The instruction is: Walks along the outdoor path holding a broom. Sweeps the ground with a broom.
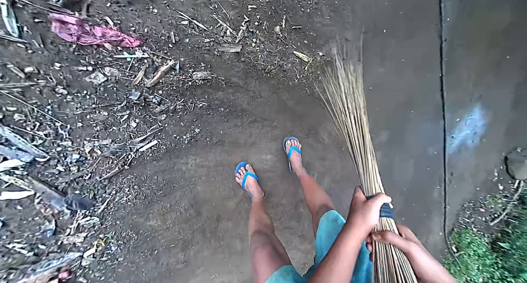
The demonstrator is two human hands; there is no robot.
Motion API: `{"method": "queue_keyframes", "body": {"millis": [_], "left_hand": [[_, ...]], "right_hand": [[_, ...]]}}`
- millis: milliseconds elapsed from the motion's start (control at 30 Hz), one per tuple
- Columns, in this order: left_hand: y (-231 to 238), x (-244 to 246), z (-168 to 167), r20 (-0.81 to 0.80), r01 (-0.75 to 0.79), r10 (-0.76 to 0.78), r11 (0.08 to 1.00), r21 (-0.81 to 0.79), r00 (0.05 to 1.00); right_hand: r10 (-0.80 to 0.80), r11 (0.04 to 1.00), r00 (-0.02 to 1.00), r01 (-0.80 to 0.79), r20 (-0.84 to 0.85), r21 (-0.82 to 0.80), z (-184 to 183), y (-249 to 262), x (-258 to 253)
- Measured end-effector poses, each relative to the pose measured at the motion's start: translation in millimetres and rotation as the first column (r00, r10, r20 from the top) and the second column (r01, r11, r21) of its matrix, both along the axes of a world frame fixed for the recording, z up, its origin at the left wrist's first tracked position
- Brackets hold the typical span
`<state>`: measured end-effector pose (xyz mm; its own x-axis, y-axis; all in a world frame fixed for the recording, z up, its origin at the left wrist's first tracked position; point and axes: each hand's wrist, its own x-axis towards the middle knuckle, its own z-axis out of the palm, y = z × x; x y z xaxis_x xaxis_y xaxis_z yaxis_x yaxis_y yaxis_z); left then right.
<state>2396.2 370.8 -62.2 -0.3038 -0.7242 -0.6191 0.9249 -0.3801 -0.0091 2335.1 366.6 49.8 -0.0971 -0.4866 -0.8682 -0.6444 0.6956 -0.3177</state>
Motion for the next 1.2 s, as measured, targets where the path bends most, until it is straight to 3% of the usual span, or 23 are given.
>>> {"method": "queue_keyframes", "body": {"millis": [100, 167, 200, 233, 300, 367, 400, 467, 567, 633, 733, 833, 933, 967, 1033, 1133, 1200], "left_hand": [[-24.0, 26.7, -62.1, 0.047, 0.102, -0.104, 0.994, 0.046, 0.993], [-9.8, 61.0, -102.7, 0.172, -0.043, 0.010, 0.981, 0.187, 0.985], [7.8, 79.3, -119.4, 0.250, -0.182, 0.117, 0.950, 0.253, 0.961], [27.4, 98.9, -133.0, 0.331, -0.341, 0.244, 0.897, 0.280, 0.912], [65.4, 130.7, -149.1, 0.439, -0.624, 0.490, 0.743, 0.241, 0.753], [84.3, 141.7, -139.0, 0.455, -0.773, 0.645, 0.610, 0.178, 0.614], [80.8, 142.4, -124.5, 0.469, -0.797, 0.664, 0.580, 0.168, 0.582], [49.7, 132.4, -88.7, 0.544, -0.790, 0.610, 0.587, 0.177, 0.575], [-21.3, 84.6, -38.8, 0.583, -0.657, 0.432, 0.712, 0.248, 0.688], [-62.2, 33.7, -15.7, 0.505, -0.529, 0.362, 0.815, 0.237, 0.784], [-113.5, -38.3, 10.3, 0.284, -0.304, 0.251, 0.939, 0.161, 0.925], [-159.2, -88.1, 15.1, 0.068, -0.055, 0.046, 0.990, 0.133, 0.997], [-194.7, -87.0, -20.4, 0.044, 0.130, -0.140, 0.976, 0.177, 0.989], [-193.0, -72.4, -34.7, 0.072, 0.092, -0.111, 0.968, 0.232, 0.991], [-164.9, -37.0, -55.3, 0.200, -0.172, 0.108, 0.926, 0.337, 0.974], [-100.2, 7.2, -60.0, 0.451, -0.593, 0.424, 0.724, 0.352, 0.785], [-80.3, 27.4, -43.3, 0.575, -0.754, 0.515, 0.575, 0.318, 0.636]], "right_hand": [[-0.091, 0.996, 0.996, 0.091, 0.000, 0.010, -68.9, -24.4, 31.8], [0.029, 0.985, 0.994, -0.046, 0.104, 0.166, -119.0, -32.4, 60.0], [0.165, 0.945, 0.969, -0.208, 0.183, 0.251, -141.2, -33.6, 78.7], [0.328, 0.866, 0.902, -0.406, 0.280, 0.293, -161.3, -34.4, 103.2], [0.600, 0.617, 0.666, -0.738, 0.443, 0.274, -181.8, -30.8, 154.4], [0.716, 0.420, 0.481, -0.876, 0.507, 0.238, -174.5, -28.8, 179.5], [0.715, 0.400, 0.458, -0.888, 0.529, 0.228, -164.5, -33.6, 179.3], [0.608, 0.515, 0.538, -0.827, 0.584, 0.225, -140.3, -57.5, 155.3], [0.292, 0.734, 0.721, -0.590, 0.628, 0.336, -103.3, -111.7, 77.7], [0.185, 0.831, 0.823, -0.423, 0.536, 0.362, -67.1, -141.8, 14.5], [0.193, 0.929, 0.947, -0.261, 0.258, 0.262, -11.8, -169.9, -57.4], [0.046, 0.976, 0.998, -0.052, 0.034, 0.211, 13.2, -190.5, -86.2], [-0.104, 0.978, 0.994, 0.110, -0.043, 0.175, -24.5, -213.7, -77.3], [-0.089, 0.975, 0.996, 0.090, -0.013, 0.205, -43.5, -216.6, -64.4], [0.057, 0.937, 0.981, -0.117, 0.185, 0.328, -78.0, -216.3, -31.7], [0.339, 0.696, 0.756, -0.601, 0.560, 0.391, -116.2, -201.2, 20.1], [0.415, 0.526, 0.600, -0.772, 0.684, 0.358, -121.8, -196.0, 46.4]]}}
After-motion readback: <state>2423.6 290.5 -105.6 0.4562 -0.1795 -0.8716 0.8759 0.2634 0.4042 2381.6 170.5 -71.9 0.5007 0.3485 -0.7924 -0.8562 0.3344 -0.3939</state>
